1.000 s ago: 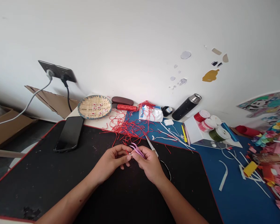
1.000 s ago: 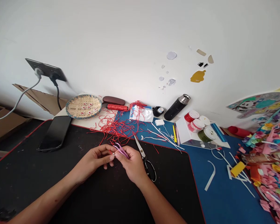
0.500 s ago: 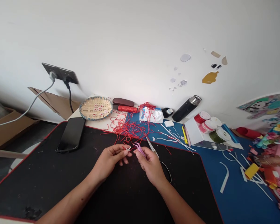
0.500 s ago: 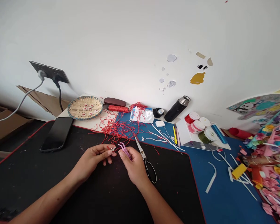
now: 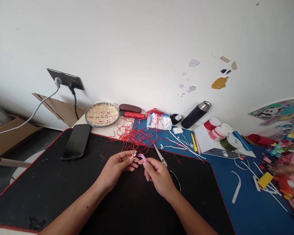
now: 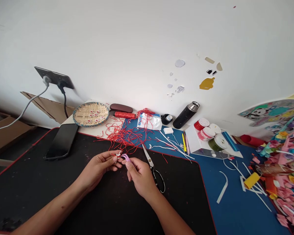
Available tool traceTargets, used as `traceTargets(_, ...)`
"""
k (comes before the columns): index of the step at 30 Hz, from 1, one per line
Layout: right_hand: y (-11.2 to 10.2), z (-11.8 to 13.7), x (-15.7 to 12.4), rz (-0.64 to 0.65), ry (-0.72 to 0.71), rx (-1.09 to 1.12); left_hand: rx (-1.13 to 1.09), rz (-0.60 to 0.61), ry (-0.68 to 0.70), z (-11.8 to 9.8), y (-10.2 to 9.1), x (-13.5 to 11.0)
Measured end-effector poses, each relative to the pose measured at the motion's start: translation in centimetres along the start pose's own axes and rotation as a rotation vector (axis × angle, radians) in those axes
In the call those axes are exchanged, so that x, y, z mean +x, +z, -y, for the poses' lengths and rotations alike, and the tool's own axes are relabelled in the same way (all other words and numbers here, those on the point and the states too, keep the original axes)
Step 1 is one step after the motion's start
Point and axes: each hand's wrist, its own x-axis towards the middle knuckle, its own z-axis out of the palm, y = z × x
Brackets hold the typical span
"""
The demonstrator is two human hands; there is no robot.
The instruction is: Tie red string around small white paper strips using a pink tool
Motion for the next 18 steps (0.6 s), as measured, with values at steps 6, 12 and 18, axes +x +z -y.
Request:
traceTargets(6,0.13,-0.01,0.0,0.016,-0.023,-0.069,0.031,0.015,0.017,-0.29,0.23,-0.1)
traceTargets(12,0.03,-0.44,-0.06,-0.004,-0.055,-0.184,0.107,0.003,0.057,-0.19,0.33,-0.05)
traceTargets(18,0.05,-0.16,0.05,-0.034,-0.097,-0.29,0.17,0.002,0.088,-0.26,0.41,-0.18)
